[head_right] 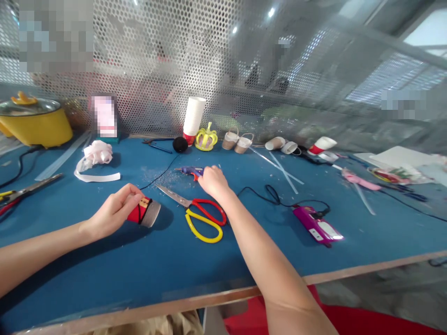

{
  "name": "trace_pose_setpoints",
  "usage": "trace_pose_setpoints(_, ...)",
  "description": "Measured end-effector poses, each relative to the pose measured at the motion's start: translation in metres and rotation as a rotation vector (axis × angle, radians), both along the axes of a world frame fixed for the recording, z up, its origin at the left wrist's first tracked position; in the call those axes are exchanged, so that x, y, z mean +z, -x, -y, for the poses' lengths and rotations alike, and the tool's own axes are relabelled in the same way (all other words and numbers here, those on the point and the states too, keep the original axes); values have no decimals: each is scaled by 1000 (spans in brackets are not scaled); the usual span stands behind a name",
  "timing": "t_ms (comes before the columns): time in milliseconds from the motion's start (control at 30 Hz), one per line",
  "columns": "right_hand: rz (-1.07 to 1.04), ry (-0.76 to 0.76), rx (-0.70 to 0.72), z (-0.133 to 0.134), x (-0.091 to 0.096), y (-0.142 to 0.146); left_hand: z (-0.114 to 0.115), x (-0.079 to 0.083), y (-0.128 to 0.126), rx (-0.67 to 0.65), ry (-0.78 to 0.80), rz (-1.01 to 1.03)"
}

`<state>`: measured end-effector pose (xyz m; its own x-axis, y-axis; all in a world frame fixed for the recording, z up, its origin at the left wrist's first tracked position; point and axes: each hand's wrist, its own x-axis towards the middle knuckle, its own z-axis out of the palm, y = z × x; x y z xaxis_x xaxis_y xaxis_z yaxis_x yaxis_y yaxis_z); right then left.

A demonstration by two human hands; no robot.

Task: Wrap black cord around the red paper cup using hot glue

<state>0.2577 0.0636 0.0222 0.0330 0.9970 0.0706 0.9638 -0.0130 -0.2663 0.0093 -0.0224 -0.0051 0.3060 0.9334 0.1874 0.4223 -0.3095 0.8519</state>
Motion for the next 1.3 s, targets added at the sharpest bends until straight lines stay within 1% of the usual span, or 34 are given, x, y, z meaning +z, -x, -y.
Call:
trace_pose_setpoints(67,-3,49,-33,-8,-11,-11,-2,0,0,-2,-22,-19)
trace_pose_setpoints(133,-30,60,-63,-12,-20,-14,-4,-1,0,-2,-36,-33)
trace_pose_setpoints(200,-81,37,-97,-11,-22,-14,-5,-1,0,21,-44,-39)
trace_pose_setpoints(233,-114,22,-108,-8,-20,-13,-6,-1,1,40,-46,-38)
trace_pose_setpoints(300,-202,-14,-101,2,-12,-12,-8,-1,2,68,-51,-37)
trace_pose_setpoints(367,-361,-29,-30,18,2,-10,-9,-1,3,80,-60,-44)
trace_pose_setpoints(400,-596,-11,63,27,9,-9,-9,-1,3,80,-66,-52)
trace_pose_setpoints(433,-759,69,134,37,17,-7,-9,0,3,79,-74,-64)
trace_pose_setpoints(467,-830,155,169,46,23,-3,-10,1,3,80,-82,-77)
trace_pose_setpoints(500,-850,206,186,56,28,1,-11,1,3,85,-89,-86)
trace_pose_setpoints(533,-829,225,211,65,32,6,-11,2,3,96,-92,-93)
trace_pose_setpoints(600,-780,182,257,80,36,17,-14,4,3,139,-75,-103)
trace_pose_setpoints(700,-724,139,312,95,33,31,-18,6,4,218,-13,-125)
trace_pose_setpoints(733,-674,138,329,98,31,34,-19,7,3,223,1,-130)
trace_pose_setpoints(833,-454,120,383,102,27,37,-20,10,2,199,33,-132)
trace_pose_setpoints(900,-355,78,421,102,26,38,-19,11,1,202,47,-138)
trace_pose_setpoints(1067,-270,-22,507,102,26,39,-19,14,0,197,40,-159)
trace_pose_setpoints(1167,-232,-33,533,104,28,41,-19,14,1,193,34,-164)
trace_pose_setpoints(1300,-181,-10,553,108,31,42,-20,14,0,194,33,-168)
